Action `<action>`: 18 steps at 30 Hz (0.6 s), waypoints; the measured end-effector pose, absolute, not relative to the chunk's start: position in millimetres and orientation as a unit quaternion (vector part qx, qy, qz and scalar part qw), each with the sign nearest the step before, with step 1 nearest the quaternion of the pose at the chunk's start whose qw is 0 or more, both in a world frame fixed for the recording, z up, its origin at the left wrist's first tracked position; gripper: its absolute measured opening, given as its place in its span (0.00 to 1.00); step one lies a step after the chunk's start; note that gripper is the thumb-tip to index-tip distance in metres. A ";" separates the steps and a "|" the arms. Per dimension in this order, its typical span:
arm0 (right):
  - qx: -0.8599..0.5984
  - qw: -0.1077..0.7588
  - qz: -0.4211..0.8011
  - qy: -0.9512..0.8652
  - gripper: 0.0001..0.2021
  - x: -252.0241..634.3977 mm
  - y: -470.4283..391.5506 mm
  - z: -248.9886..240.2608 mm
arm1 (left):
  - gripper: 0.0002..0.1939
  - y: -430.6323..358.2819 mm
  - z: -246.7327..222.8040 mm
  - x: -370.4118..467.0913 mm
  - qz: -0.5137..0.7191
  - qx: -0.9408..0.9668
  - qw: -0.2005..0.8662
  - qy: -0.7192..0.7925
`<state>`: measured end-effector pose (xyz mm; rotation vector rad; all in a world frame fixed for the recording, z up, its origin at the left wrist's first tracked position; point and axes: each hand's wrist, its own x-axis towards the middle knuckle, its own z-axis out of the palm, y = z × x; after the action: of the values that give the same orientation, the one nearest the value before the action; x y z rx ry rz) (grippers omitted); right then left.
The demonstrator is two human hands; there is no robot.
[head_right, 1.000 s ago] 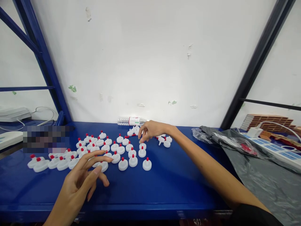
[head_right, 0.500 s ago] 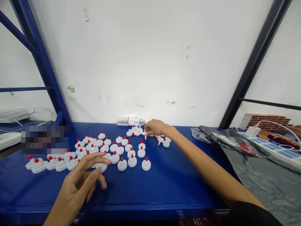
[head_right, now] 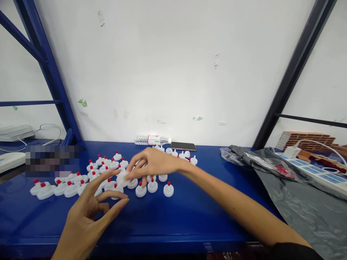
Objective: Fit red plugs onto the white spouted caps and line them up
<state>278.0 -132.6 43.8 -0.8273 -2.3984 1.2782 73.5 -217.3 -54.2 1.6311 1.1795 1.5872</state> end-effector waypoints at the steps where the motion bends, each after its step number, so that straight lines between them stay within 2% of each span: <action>1: -0.276 0.140 0.467 -0.828 0.17 270.9 -138.4 39.4 | 0.20 -217.5 -54.0 72.2 0.584 0.621 0.276 0.444; 3: -0.259 0.127 0.496 -0.819 0.16 263.0 -145.9 34.4 | 0.11 -218.2 -53.0 70.1 0.573 0.632 0.266 0.449; 6: -0.260 0.124 0.471 -0.834 0.17 267.7 -144.3 38.7 | 0.14 -220.6 -49.4 71.7 0.585 0.597 0.289 0.466; 8: -0.304 0.148 0.372 -0.864 0.16 278.4 -134.7 45.7 | 0.20 -222.1 -47.2 74.9 0.584 0.569 0.320 0.483; 10: -0.399 0.169 0.202 -0.878 0.13 291.5 -120.1 50.7 | 0.25 -221.6 -47.5 76.7 0.584 0.554 0.350 0.480; 12: -0.497 0.148 0.049 -0.853 0.09 304.7 -103.8 51.0 | 0.26 -218.4 -51.0 75.5 0.578 0.561 0.369 0.464; 13: -0.526 0.129 0.020 -0.840 0.07 310.7 -96.2 49.3 | 0.25 -216.0 -53.8 73.9 0.570 0.571 0.372 0.459; 18: -0.582 0.053 0.030 -0.811 0.07 328.3 -72.0 32.4 | 0.23 -204.8 -67.0 65.9 0.560 0.602 0.359 0.442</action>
<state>328.3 -72.0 32.4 -1.7696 -2.4655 0.0900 65.9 -204.8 -67.0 1.5532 1.1408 1.4437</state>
